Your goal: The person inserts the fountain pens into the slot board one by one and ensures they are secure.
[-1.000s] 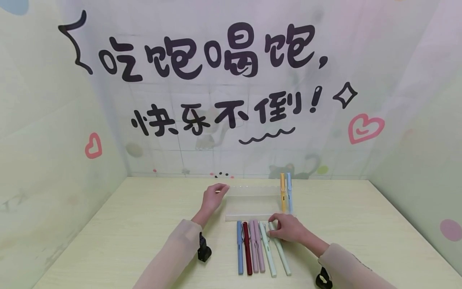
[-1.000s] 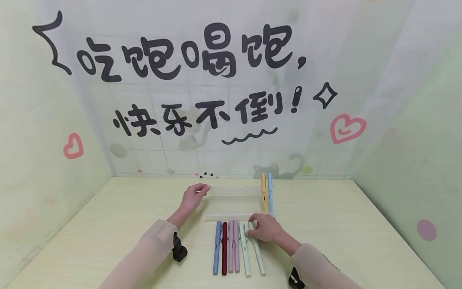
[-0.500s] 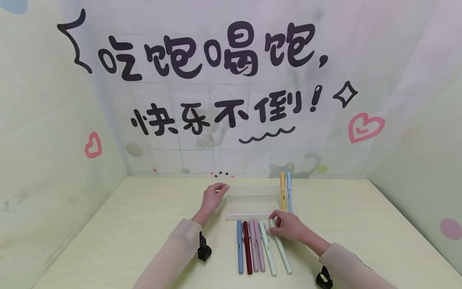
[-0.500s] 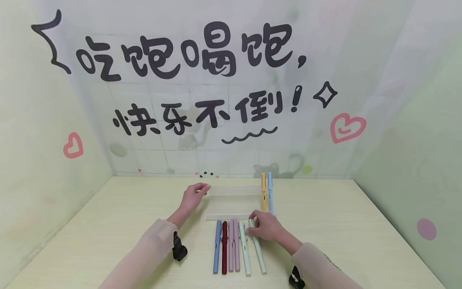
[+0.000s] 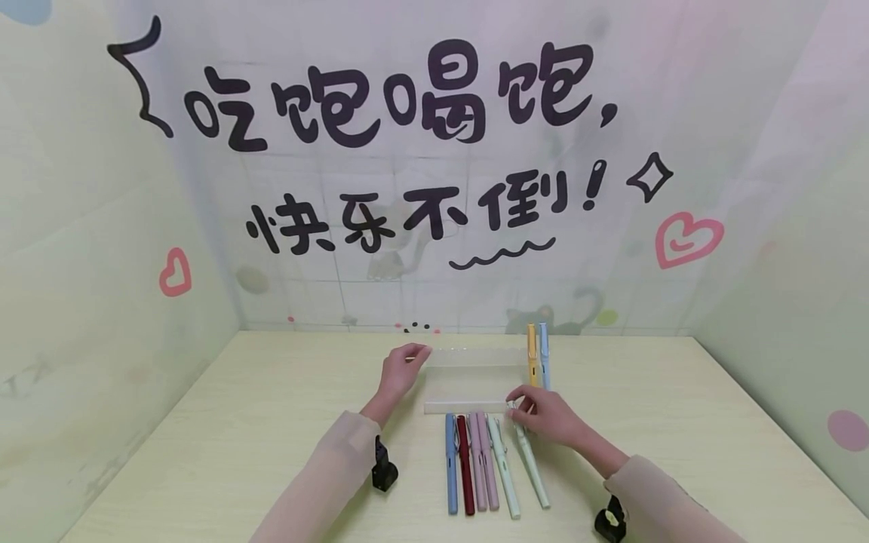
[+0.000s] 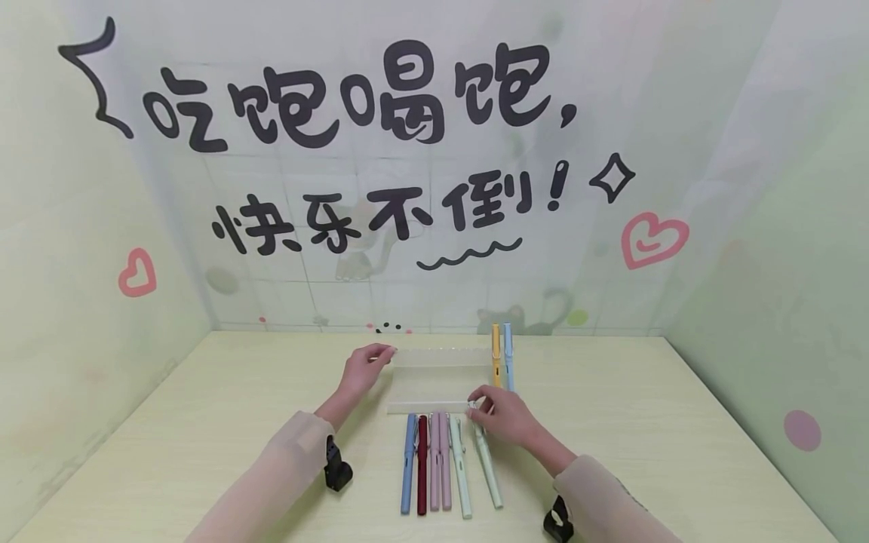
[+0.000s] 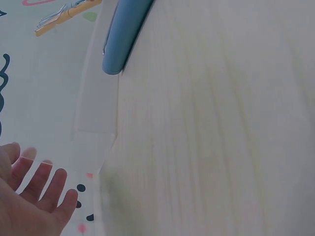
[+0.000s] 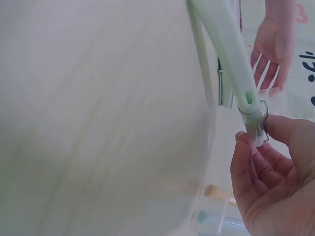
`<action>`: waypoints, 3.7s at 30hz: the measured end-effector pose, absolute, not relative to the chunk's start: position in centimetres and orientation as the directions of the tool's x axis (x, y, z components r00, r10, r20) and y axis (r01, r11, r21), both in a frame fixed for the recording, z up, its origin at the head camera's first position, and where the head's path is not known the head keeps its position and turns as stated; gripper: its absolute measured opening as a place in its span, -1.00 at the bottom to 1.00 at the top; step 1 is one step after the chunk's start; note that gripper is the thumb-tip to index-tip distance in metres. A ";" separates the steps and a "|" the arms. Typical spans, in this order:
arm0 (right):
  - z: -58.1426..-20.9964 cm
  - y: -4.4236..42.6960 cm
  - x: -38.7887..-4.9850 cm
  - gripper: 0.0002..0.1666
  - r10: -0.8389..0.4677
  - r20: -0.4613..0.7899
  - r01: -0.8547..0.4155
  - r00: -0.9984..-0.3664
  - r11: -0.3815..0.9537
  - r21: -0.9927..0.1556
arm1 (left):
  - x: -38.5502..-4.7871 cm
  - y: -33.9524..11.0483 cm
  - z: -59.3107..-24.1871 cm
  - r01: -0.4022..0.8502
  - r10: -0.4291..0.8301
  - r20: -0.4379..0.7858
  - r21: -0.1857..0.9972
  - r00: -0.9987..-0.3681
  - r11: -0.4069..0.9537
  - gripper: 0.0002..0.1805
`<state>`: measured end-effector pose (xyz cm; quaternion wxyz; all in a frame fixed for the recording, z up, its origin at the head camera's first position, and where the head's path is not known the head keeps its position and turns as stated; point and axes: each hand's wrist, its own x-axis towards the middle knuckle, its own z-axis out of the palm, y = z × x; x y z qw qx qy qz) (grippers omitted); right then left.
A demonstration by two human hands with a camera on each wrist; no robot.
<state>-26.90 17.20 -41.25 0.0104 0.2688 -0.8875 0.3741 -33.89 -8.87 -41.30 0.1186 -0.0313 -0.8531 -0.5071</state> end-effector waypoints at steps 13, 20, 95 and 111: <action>-39.6 17.8 -27.2 -0.72 -0.441 0.214 -0.439 -0.872 0.510 -0.740 | -33.6 -8.8 -41.3 0.183 -0.074 0.240 0.876 -0.968 0.447 -0.71; -37.6 17.5 -26.6 -0.78 -0.418 0.242 -0.441 -0.876 0.490 -0.752 | -33.6 -8.8 -41.2 0.194 -0.071 0.252 0.869 -0.965 0.456 -0.72; -35.6 18.0 -32.7 -0.77 -0.134 0.548 -0.508 -0.826 0.599 -0.619 | -33.8 -8.9 -41.3 0.211 -0.057 0.269 0.857 -0.962 0.471 -0.71; -36.3 18.1 -32.8 -0.77 -0.189 0.522 -0.523 -0.832 0.584 -0.621 | -33.6 -8.9 -41.2 0.232 -0.048 0.288 0.851 -0.957 0.472 -0.71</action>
